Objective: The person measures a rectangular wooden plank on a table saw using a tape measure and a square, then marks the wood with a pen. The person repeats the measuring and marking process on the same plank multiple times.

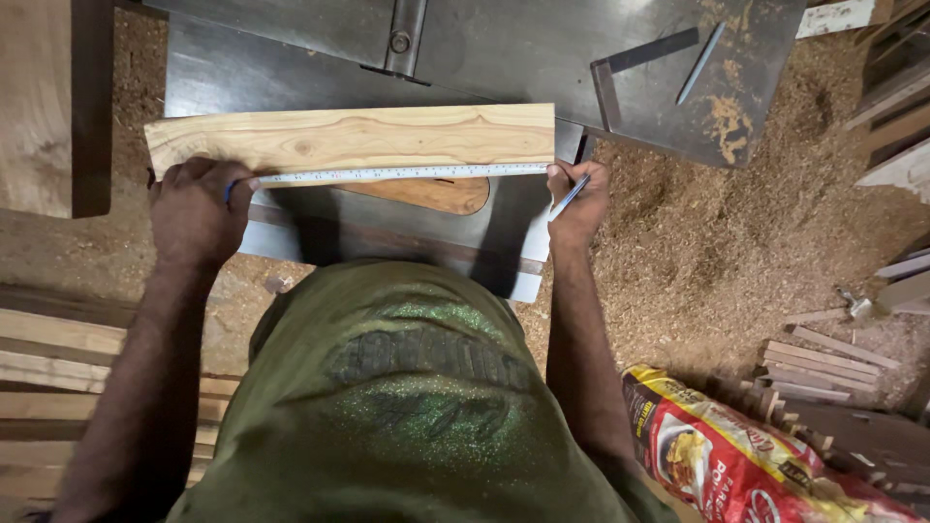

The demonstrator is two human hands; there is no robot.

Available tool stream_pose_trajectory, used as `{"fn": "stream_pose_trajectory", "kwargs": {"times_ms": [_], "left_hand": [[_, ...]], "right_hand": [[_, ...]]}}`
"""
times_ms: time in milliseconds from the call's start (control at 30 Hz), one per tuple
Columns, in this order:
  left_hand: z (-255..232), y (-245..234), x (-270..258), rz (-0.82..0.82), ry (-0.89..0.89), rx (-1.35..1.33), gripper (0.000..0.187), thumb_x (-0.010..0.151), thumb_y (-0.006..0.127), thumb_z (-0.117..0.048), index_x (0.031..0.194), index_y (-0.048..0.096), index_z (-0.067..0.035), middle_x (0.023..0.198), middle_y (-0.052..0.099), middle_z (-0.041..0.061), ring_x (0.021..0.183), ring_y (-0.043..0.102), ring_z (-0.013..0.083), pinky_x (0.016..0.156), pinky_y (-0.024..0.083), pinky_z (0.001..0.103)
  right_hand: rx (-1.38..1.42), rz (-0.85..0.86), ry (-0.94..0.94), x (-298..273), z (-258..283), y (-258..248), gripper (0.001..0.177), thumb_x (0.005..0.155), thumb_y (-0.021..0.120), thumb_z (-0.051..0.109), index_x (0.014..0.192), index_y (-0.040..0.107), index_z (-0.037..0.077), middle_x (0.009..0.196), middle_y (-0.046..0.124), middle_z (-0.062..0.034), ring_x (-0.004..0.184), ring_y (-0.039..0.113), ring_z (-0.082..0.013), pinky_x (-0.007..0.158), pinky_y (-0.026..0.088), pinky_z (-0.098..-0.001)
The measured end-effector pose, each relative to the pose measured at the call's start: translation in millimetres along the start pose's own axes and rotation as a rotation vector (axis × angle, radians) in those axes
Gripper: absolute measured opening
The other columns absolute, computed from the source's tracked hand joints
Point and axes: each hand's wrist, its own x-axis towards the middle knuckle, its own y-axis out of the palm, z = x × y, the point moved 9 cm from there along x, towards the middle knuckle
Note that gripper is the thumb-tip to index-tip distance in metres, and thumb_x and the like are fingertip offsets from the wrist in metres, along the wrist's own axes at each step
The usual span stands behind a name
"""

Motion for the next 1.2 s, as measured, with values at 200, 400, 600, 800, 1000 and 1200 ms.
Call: {"fn": "stream_pose_trajectory", "kwargs": {"times_ms": [200, 400, 600, 800, 1000, 1200], "left_hand": [[-1, -3, 1, -0.037, 0.004, 0.040, 0.016, 0.104, 0.071, -0.037, 0.105, 0.075, -0.022, 0.116, 0.071, 0.007, 0.110, 0.065, 0.0358, 0.093, 0.048, 0.054], [1, -3, 1, -0.018, 0.004, 0.027, 0.019, 0.107, 0.070, -0.040, 0.105, 0.075, -0.021, 0.113, 0.071, 0.008, 0.109, 0.065, 0.0366, 0.094, 0.049, 0.055], [3, -3, -3, -0.039, 0.005, 0.056, 0.019, 0.106, 0.069, -0.040, 0.106, 0.075, -0.021, 0.112, 0.072, 0.008, 0.110, 0.065, 0.0365, 0.095, 0.049, 0.055], [4, -1, -2, -0.060, 0.001, 0.083, 0.021, 0.107, 0.068, -0.041, 0.108, 0.075, -0.021, 0.114, 0.071, 0.009, 0.111, 0.065, 0.0366, 0.095, 0.050, 0.055], [5, 5, 0, -0.021, -0.010, 0.091, 0.019, 0.106, 0.069, -0.040, 0.111, 0.076, -0.022, 0.116, 0.071, 0.009, 0.108, 0.065, 0.0355, 0.093, 0.049, 0.056], [1, 1, -5, -0.066, -0.007, 0.038, 0.019, 0.105, 0.071, -0.039, 0.106, 0.075, -0.020, 0.117, 0.071, 0.009, 0.110, 0.065, 0.0364, 0.095, 0.050, 0.055]], "right_hand": [[-0.058, -0.017, 0.046, 0, -5, -2, 0.030, 0.091, 0.078, -0.001, 0.099, 0.050, 0.005, 0.091, 0.072, -0.0095, 0.071, 0.061, -0.0079, 0.064, 0.052, -0.0224], [-0.004, -0.001, 0.023, 3, -3, 0, 0.030, 0.092, 0.078, 0.002, 0.099, 0.049, 0.004, 0.094, 0.074, -0.0112, 0.073, 0.062, -0.0085, 0.064, 0.053, -0.0230], [0.034, -0.038, 0.126, -5, -17, -5, 0.024, 0.097, 0.075, 0.010, 0.100, 0.051, 0.005, 0.101, 0.074, -0.0117, 0.082, 0.067, -0.0089, 0.071, 0.060, -0.0238], [0.013, 0.037, -0.095, -9, 5, 3, 0.026, 0.097, 0.074, 0.008, 0.104, 0.049, 0.004, 0.109, 0.071, -0.0149, 0.094, 0.064, -0.0120, 0.079, 0.055, -0.0267], [0.044, -0.166, 0.117, -22, 2, -13, 0.018, 0.108, 0.043, 0.024, 0.108, 0.053, 0.009, 0.102, 0.072, -0.0081, 0.093, 0.073, -0.0134, 0.086, 0.063, -0.0310], [0.009, 0.062, -0.005, -37, 27, 5, 0.026, 0.098, 0.045, 0.003, 0.116, 0.062, 0.002, 0.108, 0.067, -0.0091, 0.094, 0.070, -0.0168, 0.087, 0.057, -0.0317]]}}
